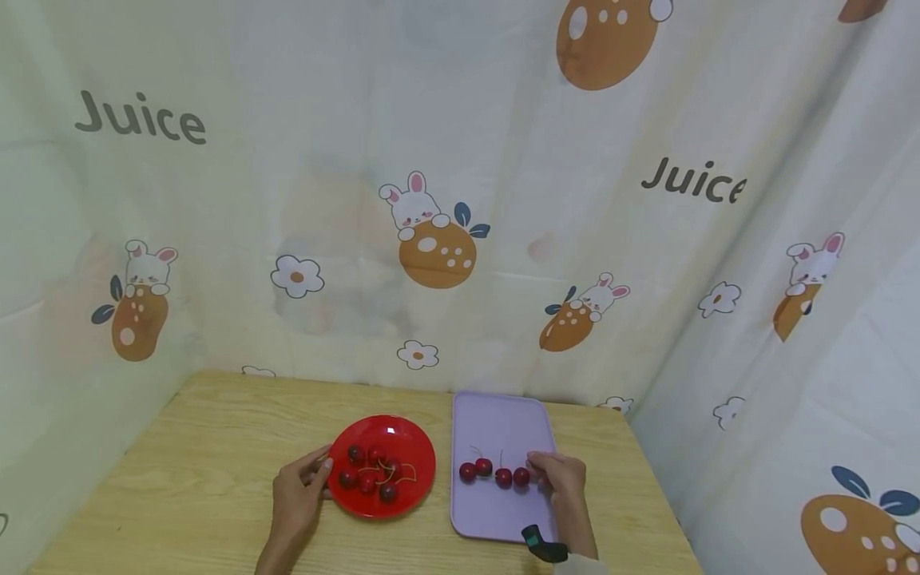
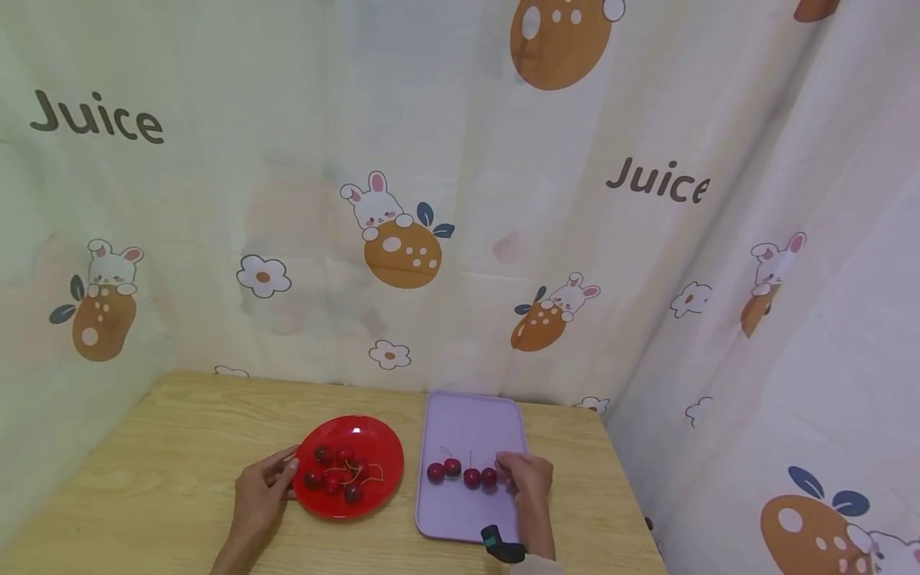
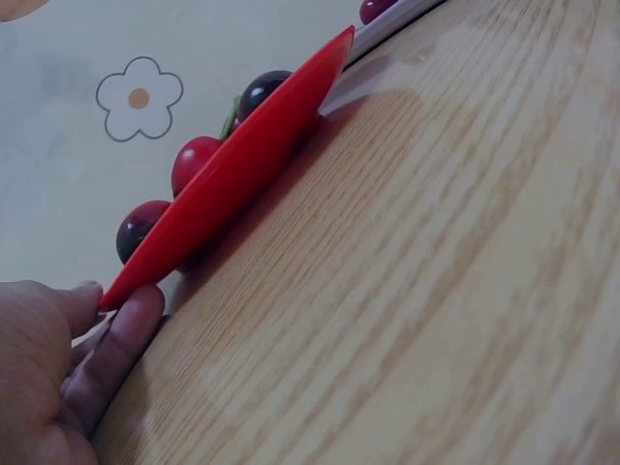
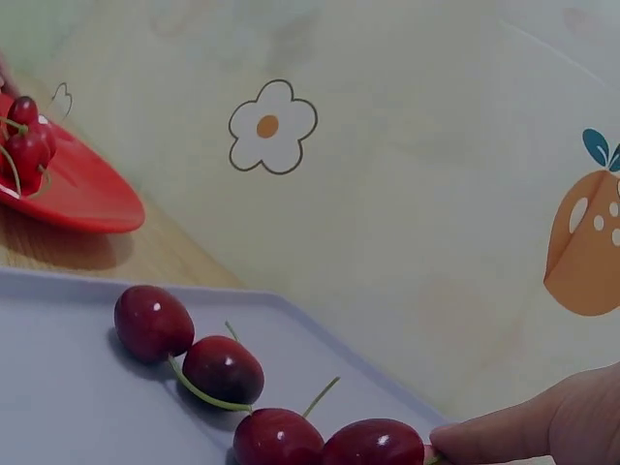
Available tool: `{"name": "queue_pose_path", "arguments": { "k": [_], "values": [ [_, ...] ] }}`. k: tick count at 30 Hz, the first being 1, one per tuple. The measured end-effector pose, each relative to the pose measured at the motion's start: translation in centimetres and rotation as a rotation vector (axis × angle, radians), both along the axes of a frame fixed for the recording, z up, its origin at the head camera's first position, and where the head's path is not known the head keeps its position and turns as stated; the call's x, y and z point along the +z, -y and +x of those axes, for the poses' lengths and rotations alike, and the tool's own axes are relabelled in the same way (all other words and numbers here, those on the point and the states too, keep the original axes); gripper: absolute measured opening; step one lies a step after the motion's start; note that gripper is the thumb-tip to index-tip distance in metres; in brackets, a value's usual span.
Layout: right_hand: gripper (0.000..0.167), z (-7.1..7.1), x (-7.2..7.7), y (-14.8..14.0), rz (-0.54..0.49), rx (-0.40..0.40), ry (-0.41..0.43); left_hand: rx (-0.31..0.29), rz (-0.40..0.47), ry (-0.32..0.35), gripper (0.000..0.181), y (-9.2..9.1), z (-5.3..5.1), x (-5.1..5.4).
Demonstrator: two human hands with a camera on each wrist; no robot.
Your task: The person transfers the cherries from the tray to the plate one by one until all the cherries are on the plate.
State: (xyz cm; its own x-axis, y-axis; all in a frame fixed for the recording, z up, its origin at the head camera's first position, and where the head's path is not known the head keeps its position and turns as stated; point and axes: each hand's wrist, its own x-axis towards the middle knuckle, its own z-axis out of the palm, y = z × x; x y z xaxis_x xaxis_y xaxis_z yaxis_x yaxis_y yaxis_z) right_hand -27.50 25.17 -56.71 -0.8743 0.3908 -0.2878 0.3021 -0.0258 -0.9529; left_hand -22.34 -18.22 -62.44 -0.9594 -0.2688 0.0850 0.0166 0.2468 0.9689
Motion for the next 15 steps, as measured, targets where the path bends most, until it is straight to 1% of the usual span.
{"name": "queue_pose_path", "arguments": {
  "k": [8, 15],
  "values": [
    [0.003, 0.28, 0.17, 0.12, -0.184, -0.014, 0.024, 0.002, -0.001, -0.001, 0.038, 0.0, -0.04, -0.08],
    [0.005, 0.75, 0.39, 0.34, -0.271, -0.009, 0.036, 0.001, 0.012, 0.004, 0.038, 0.01, 0.03, 0.04]
  ]
}}
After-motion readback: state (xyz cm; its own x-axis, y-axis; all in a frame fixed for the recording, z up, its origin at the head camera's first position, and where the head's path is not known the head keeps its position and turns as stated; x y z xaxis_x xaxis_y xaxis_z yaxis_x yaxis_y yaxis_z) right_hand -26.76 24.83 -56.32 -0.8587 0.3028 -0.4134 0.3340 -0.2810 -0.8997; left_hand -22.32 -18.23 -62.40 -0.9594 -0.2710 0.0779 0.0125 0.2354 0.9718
